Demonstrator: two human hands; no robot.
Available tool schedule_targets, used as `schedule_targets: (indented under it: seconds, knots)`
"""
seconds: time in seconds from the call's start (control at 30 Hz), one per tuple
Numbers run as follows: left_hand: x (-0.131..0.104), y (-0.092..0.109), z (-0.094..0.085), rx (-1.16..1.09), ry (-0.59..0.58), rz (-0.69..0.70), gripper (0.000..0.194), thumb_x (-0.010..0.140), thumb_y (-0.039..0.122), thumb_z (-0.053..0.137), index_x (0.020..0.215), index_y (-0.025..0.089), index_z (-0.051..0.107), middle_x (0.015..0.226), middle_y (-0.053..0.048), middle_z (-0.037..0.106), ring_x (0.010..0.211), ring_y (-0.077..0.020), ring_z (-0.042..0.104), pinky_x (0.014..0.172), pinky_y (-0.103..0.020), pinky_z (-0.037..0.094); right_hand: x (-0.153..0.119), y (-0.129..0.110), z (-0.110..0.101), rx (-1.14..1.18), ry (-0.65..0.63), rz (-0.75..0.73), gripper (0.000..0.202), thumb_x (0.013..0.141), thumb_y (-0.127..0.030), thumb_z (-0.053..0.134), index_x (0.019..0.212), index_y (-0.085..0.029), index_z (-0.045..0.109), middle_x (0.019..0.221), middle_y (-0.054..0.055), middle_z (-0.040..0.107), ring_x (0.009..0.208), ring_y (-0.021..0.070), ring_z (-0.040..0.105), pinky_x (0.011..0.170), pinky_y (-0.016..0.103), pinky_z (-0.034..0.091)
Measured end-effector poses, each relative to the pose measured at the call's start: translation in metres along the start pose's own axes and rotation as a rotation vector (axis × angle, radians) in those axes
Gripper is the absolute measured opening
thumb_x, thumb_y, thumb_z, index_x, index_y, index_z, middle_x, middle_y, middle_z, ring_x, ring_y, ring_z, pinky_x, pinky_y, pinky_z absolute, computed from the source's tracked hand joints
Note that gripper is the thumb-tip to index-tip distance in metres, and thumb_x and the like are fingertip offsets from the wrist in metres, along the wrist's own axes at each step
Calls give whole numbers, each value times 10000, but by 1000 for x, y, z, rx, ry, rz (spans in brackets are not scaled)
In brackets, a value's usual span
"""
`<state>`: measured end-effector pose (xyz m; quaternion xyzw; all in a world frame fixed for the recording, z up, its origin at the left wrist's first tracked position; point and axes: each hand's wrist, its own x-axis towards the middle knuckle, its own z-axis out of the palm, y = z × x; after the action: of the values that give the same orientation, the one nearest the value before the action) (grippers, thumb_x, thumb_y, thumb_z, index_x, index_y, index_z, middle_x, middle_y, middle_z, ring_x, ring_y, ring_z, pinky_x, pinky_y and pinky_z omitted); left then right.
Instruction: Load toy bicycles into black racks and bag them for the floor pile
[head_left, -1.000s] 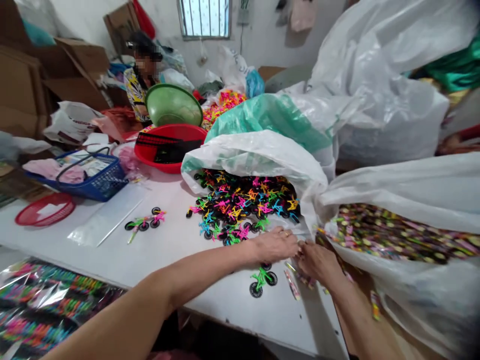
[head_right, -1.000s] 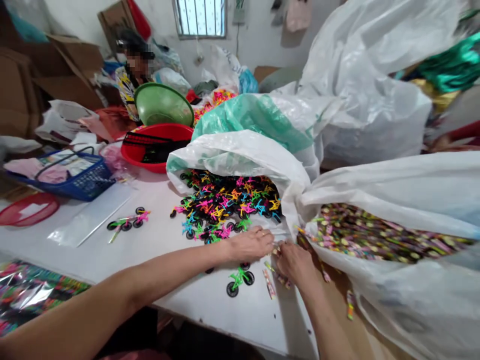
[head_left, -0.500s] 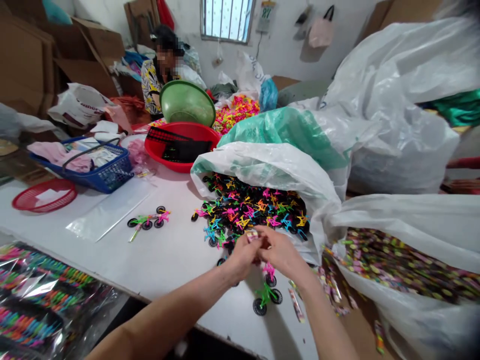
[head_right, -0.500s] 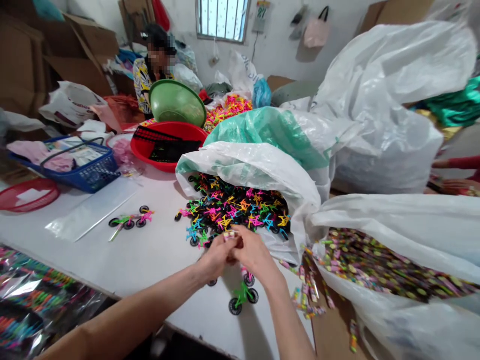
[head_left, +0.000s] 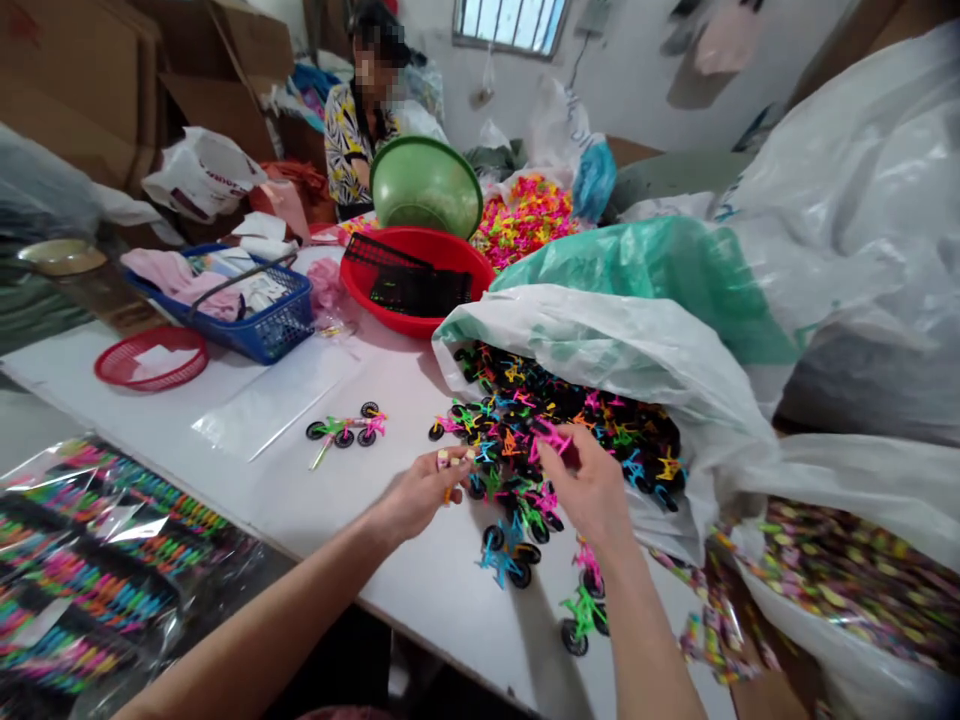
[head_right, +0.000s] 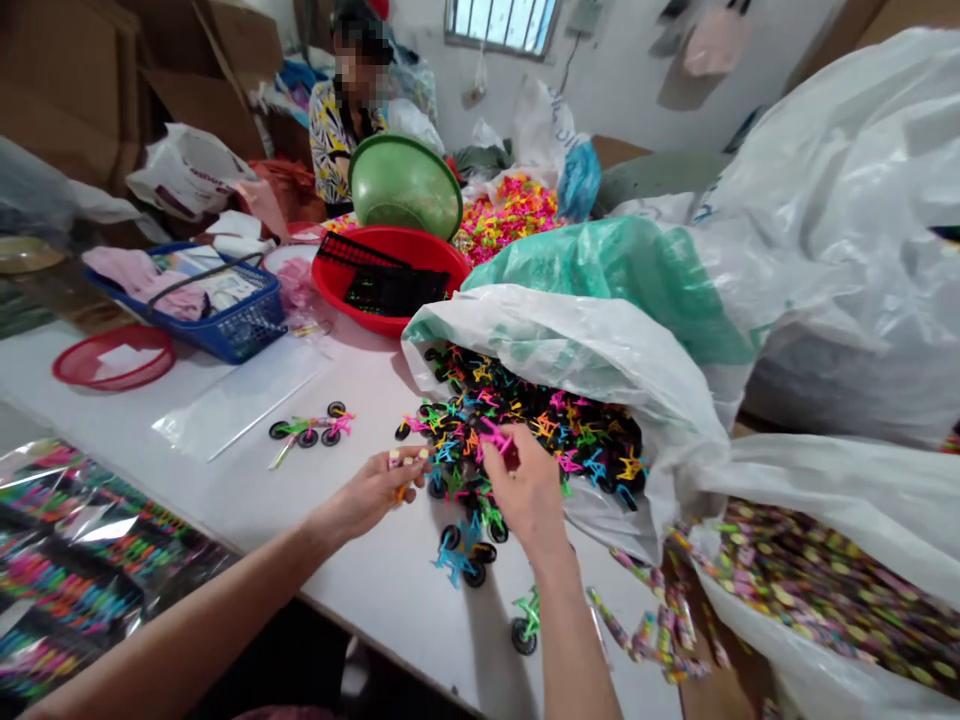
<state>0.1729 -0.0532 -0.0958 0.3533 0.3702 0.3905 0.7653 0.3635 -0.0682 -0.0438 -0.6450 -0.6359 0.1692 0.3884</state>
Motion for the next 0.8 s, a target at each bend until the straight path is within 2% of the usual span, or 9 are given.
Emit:
schedule_targets:
  seconds: [0.07,0.13,0.27,0.4,0.47,0.53,0.63,0.7,0.8]
  knots:
    - [-3,-2,-3,94,-44,62,384,705,412,699,943,124,611,699,3,538,549,-59,407,478,-184,285,-19,-9,8,173,-169,111,194,813,-377,548,818,-185,580,643,-14,559,568,117,494,535,218,400]
    - [-7,-3,-5,176,-80,75,386,738,419,666,980,126,600,634,27,498,498,-49,340,453,-186,237,-32,-10,23,336,-241,191,220,797,-393,564,766,-176,593,621,-15,541,559,108,468,514,208,375]
    - [-14,0,-9,253,-144,47,356,760,450,636,915,133,580,628,29,484,489,-48,311,441,-186,207,-38,-3,41,534,-148,298,264,769,-431,605,758,-168,611,630,-13,530,585,100,434,526,202,354]
    - [-18,4,-4,264,-202,3,362,728,483,651,721,153,502,555,59,372,487,-56,273,441,-186,200,-41,0,38,654,-231,386,285,716,-441,645,701,-164,584,593,-31,493,550,85,391,498,194,312]
    - [-22,5,3,328,-218,-5,374,723,487,651,674,161,475,540,64,342,486,-59,255,443,-189,199,-46,-2,34,707,-218,445,281,699,-436,641,680,-167,563,583,-37,491,540,84,393,507,196,321]
    - [-26,4,10,395,-185,-16,368,725,491,644,666,166,482,534,65,318,487,-66,247,445,-193,195,-54,-6,31,685,-181,456,251,708,-413,609,666,-174,547,570,-44,480,535,86,396,515,198,331]
    - [-30,-6,12,493,-36,1,356,720,523,623,673,184,524,532,55,325,498,-90,271,452,-209,219,-65,-10,37,481,-75,387,187,733,-346,551,642,-184,526,573,-40,472,551,94,412,528,202,343]
    - [-29,-18,6,572,52,54,353,703,554,605,666,207,554,539,39,390,516,-119,327,466,-229,267,-69,-8,50,318,30,331,149,730,-324,522,649,-199,530,599,-33,515,580,106,454,556,213,371]
    - [-26,-35,-9,729,139,94,352,686,600,558,653,251,587,527,32,471,518,-164,412,470,-259,323,-69,2,82,217,156,272,188,645,-414,555,615,-233,513,571,-68,539,550,116,497,529,221,395]
